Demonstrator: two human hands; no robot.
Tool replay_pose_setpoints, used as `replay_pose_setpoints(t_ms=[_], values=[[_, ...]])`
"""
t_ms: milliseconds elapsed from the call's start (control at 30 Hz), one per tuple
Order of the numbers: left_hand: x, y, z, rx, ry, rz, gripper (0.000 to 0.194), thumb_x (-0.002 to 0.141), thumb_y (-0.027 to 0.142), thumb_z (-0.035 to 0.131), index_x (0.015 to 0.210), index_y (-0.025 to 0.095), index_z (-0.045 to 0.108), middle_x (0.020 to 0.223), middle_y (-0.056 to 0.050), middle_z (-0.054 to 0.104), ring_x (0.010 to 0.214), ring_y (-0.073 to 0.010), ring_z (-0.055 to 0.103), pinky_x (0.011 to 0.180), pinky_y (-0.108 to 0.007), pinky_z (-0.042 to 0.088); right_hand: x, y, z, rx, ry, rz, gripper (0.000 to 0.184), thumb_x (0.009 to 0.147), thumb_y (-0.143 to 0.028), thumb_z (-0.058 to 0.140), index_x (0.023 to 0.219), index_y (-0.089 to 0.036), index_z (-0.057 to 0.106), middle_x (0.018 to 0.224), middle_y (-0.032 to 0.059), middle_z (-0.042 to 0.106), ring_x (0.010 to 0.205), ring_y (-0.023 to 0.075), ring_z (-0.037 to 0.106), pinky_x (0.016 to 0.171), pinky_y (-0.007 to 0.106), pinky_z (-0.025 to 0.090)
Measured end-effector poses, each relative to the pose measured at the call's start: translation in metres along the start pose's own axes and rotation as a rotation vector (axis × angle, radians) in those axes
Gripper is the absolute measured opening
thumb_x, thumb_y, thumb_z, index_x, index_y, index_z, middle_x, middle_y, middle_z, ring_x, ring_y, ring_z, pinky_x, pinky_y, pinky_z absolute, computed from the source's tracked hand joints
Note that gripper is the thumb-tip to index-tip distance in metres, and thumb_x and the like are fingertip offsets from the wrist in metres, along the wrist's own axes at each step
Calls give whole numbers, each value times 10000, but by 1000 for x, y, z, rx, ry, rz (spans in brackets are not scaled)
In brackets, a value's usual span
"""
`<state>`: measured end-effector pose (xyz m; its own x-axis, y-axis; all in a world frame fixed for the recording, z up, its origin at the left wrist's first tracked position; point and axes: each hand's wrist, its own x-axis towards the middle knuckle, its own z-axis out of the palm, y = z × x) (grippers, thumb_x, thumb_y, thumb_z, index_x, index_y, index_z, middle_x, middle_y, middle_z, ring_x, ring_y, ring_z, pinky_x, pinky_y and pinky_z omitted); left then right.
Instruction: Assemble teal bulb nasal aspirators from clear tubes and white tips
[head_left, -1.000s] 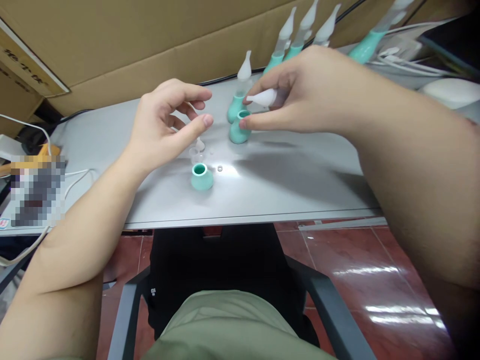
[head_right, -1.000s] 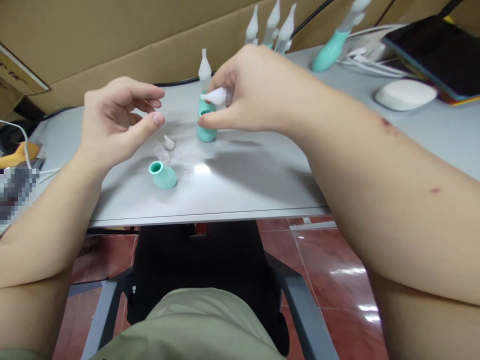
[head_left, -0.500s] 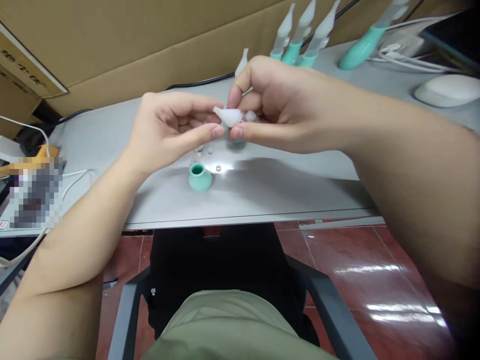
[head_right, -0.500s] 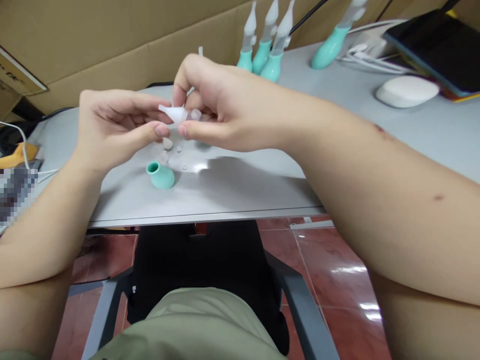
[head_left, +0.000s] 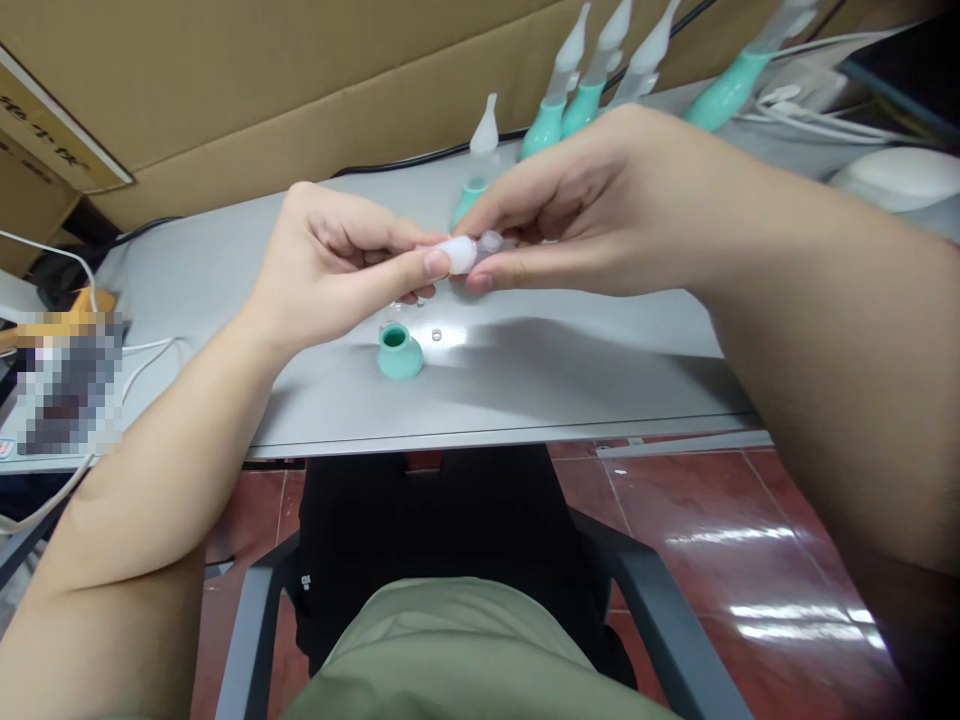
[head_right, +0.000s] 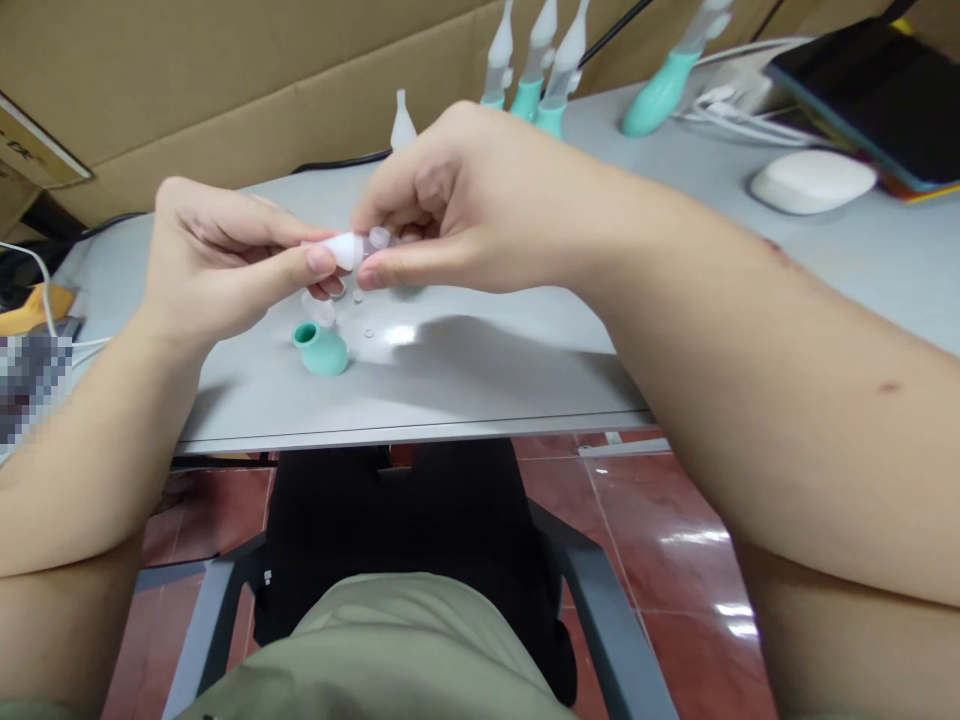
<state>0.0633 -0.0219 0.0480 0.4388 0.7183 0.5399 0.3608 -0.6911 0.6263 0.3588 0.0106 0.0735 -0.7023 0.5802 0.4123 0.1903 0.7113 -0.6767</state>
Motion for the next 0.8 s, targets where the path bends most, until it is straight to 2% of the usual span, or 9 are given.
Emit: replay_pose_setpoints(t_ms=[100, 233, 300, 367, 433, 500, 567, 667, 800], values=[[1, -1, 2, -56, -25, 11, 656, 1086, 939, 941, 1166, 291, 1009, 936, -39, 936, 779, -260, 908, 688, -467, 805, -2, 2, -10, 14, -46, 44, 223, 1057, -154, 1082, 1162, -351, 1067, 907, -76, 907, 791, 102, 791, 687, 190, 631], [2, -6, -7, -135, -4, 112, 457, 1175, 760, 959, 1175, 305, 1002, 986, -25, 962, 771, -219, 865, 698, -460, 783, -4, 5, -22, 48, -50, 20, 160, 1001, -218, 1109, 1101, -333, 1061, 968, -25, 939, 828, 145, 829, 667, 221, 668], [3, -3, -14, -77, -26, 152, 386, 1174, 714, 977, 1208, 331, 1014, 1028, -34, 979, 793, -229, 841, 702, -466, 748, -4, 4, -22, 127, 25, 27, 108, 994, -328, 1119, 1069, -326, 1041, 953, -8, 929, 784, 153, 813, 648, 248, 668], [4, 6, -17, 8, -86, 162, 341, 1135, 681, 1011, 1172, 342, 1033, 1006, -49, 975, 788, -245, 814, 701, -468, 705, -2, 5, -17, 193, 130, 29, 170, 978, -426, 1141, 1028, -323, 1014, 884, -20, 884, 704, 127, 763, 628, 248, 646], [5, 19, -15, 48, -162, 147, 228, 1099, 563, 1028, 1088, 336, 1040, 951, -46, 954, 780, -248, 814, 737, -454, 695, 2, 8, -9, 232, 213, 4, 225, 967, -447, 1161, 991, -308, 986, 870, -34, 866, 681, 107, 761, 640, 234, 650], [5, 33, -9, 64, -239, 134, 64, 1059, 381, 999, 1030, 337, 1034, 931, -26, 940, 798, -244, 831, 773, -426, 685, 5, 12, -2, 241, 269, -4, 197, 1000, -343, 1133, 976, -267, 953, 868, -30, 866, 664, 103, 760, 636, 229, 648], [7, 43, -2, 128, -312, 131, 131, 1024, 259, 921, 1001, 340, 1021, 931, -4, 933, 831, -248, 846, 814, -419, 666, 7, 15, 3, 211, 278, 26, 157, 1015, -179, 1068, 978, -243, 929, 839, -21, 857, 655, 119, 769, 616, 241, 631], [10, 49, 4, 264, -395, 140, 205, 1022, 221, 832, 1003, 334, 1003, 960, 8, 946, 921, -286, 863, 935, -474, 651, 8, 18, 5, 157, 243, 78, 202, 992, -60, 1001, 997, -249, 930, 832, -6, 859, 694, 172, 818, 609, 284, 615], [16, 49, 7, 368, -504, 118, 211, 1060, 238, 825, 1017, 360, 993, 946, 29, 951, 971, -317, 863, 1026, -542, 639, 7, 17, 6, 159, 240, 65, 183, 980, -96, 989, 1007, -275, 968, 887, -10, 881, 744, 184, 807, 661, 318, 634]])
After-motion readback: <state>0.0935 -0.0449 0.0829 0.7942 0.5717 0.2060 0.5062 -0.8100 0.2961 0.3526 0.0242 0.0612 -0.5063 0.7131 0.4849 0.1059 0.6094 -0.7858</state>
